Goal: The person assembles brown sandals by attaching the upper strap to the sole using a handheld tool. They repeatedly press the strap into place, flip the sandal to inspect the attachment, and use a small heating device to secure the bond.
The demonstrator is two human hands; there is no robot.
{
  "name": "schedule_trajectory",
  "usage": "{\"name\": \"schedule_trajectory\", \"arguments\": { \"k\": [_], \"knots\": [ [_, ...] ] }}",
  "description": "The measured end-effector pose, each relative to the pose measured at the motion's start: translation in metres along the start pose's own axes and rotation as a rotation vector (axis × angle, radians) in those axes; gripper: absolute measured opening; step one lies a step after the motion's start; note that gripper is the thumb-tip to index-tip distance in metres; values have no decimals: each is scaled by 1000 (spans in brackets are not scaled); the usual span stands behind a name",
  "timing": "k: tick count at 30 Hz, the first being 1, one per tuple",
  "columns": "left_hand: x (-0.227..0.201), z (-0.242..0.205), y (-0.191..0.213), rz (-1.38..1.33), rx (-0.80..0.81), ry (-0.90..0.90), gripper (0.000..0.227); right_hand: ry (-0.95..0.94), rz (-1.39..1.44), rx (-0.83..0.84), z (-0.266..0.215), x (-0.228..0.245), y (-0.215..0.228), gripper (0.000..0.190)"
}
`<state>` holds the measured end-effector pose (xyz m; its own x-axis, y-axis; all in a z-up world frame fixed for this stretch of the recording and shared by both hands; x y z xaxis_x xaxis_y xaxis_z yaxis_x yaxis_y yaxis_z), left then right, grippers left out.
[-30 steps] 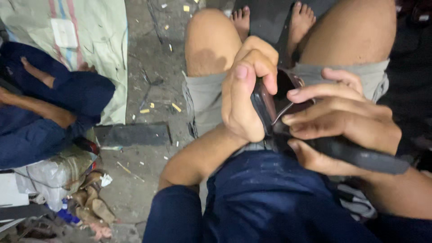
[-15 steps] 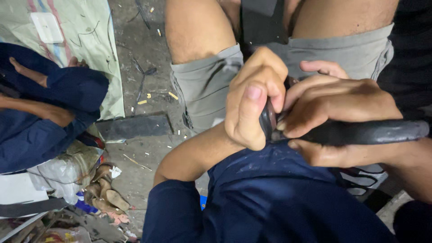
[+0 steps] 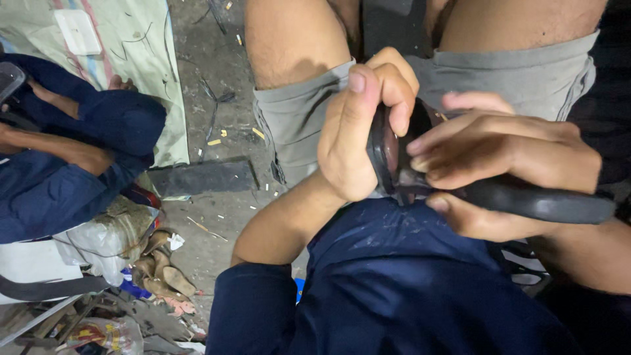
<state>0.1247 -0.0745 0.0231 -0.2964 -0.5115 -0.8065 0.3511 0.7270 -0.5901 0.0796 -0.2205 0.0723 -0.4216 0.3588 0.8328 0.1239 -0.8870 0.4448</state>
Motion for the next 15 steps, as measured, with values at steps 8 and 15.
{"name": "schedule_trajectory", "arguments": {
  "k": [8, 15],
  "knots": [
    [-12, -3, -14, 80, 56, -56, 59, -32, -19, -12, 22, 20, 3, 18],
    [-14, -5, -20, 139, 89, -27, 54, 52, -65, 6, 20, 27, 12, 19]
  ]
}}
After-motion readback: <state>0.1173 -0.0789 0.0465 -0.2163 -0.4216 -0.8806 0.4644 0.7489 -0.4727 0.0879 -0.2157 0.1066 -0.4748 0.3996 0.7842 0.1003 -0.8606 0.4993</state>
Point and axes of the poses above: each hand's wrist, its own z-axis towards the middle knuckle, its own y-axis out of the back of the hand, x = y × z, the point moved 7 cm from there along z, towards the middle knuckle, and after that the axes turned 14 degrees about -z, right-handed, at the moved point
